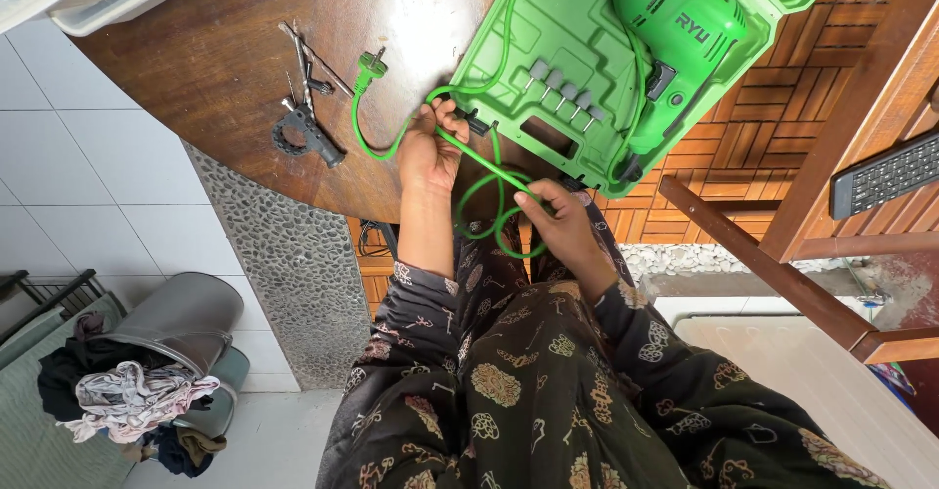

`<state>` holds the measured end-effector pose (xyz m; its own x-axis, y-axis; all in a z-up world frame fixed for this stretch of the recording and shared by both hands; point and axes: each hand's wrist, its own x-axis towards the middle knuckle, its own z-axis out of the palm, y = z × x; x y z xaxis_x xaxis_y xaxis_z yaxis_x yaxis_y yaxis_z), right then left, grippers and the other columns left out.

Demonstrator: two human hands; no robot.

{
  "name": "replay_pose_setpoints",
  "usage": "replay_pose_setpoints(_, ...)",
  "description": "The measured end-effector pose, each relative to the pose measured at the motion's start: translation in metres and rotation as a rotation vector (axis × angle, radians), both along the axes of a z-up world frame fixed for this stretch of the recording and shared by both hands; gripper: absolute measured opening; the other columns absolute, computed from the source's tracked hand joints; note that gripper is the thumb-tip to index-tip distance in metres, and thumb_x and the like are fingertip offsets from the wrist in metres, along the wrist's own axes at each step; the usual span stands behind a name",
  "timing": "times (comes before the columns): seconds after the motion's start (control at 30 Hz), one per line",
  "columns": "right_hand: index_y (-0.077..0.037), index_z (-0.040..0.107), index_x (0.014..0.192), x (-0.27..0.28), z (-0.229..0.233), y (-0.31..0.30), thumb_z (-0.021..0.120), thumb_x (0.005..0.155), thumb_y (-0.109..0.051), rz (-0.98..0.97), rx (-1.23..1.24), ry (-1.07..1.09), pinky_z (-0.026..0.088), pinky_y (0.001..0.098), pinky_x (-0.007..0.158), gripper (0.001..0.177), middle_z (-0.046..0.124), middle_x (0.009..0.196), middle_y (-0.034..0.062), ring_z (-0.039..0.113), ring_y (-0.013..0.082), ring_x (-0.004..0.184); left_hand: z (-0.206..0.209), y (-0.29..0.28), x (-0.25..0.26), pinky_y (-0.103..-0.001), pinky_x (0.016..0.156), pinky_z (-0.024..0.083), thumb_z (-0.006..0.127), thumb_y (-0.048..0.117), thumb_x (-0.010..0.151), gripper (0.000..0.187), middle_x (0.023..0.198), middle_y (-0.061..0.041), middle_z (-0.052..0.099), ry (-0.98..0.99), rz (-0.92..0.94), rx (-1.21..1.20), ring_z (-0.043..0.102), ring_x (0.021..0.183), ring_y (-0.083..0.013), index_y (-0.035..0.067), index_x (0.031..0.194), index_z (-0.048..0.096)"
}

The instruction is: The person organizes tools and hardware on a round wooden table. They place a small compartmentalized box into a larger plastic container, close it, and then open a green drill kit. They remove the drill and several drill bits, place them on the table, and then coil the drill's power cord before placing the drill back in the kit.

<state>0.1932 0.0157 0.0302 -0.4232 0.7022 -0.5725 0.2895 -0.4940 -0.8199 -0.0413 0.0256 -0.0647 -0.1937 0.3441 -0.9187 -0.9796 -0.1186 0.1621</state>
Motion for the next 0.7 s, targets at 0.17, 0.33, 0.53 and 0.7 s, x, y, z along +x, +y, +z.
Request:
replay_pose_setpoints(0.17, -0.002, 0.071, 0.099, 0.030, 0.030, 0.031, 0.072, 0.099, -0.019, 0.006, -0.014, -0.121, 0.046, 0.0220, 0.071, 0.016, 0.065, 0.087, -0.0027, 0.055, 0.0044, 0.080, 0.016, 0.001, 0.003, -0.036, 0.056, 0.049, 0.057, 0.015, 0.104, 0.022, 0.087, -0.017, 0.068, 0.556, -0.390, -0.120, 0.054, 0.065, -0.0193, -0.005, 0.109, 0.064)
replay_pose_setpoints(0.33, -0.001, 0.070, 0.107, 0.024, 0.047, 0.056, 0.069, 0.103, -0.019, 0.040, 0.041, -0.001, 0.047, 0.0221, 0.081, 0.018, 0.067, 0.096, -0.0008, 0.058, 0.0059, 0.088, 0.065, 0.014, 0.019, -0.039, 0.066, 0.053, 0.073, 0.026, 0.092, 0.033, 0.086, -0.014, 0.070, 1.367, -1.127, -0.496, 0.064, 0.071, -0.0248, 0.006, 0.118, 0.071)
replay_pose_setpoints(0.53, 0.000, 0.072, 0.108, 0.005, 0.048, 0.064, 0.073, 0.099, -0.015, 0.151, 0.208, -0.050, 0.051, 0.0247, 0.084, 0.018, 0.071, 0.100, 0.0029, 0.063, 0.0098, 0.092, 0.084, 0.048, 0.031, -0.050, 0.085, 0.053, 0.082, 0.040, 0.073, 0.044, 0.106, -0.014, 0.072, 1.950, -1.448, -0.225, 0.071, 0.095, -0.0358, 0.006, 0.102, 0.075)
replay_pose_setpoints(0.7, 0.000, 0.072, 0.109, 0.007, 0.040, 0.060, 0.072, 0.100, -0.017, 0.084, 0.126, -0.074, 0.051, 0.0240, 0.085, 0.019, 0.072, 0.099, 0.0018, 0.062, 0.0081, 0.092, 0.070, 0.057, 0.035, -0.044, 0.086, 0.058, 0.070, 0.033, 0.099, 0.026, 0.108, -0.016, 0.076, 1.319, -1.377, 0.119, 0.072, 0.095, -0.0315, 0.011, 0.113, 0.075)
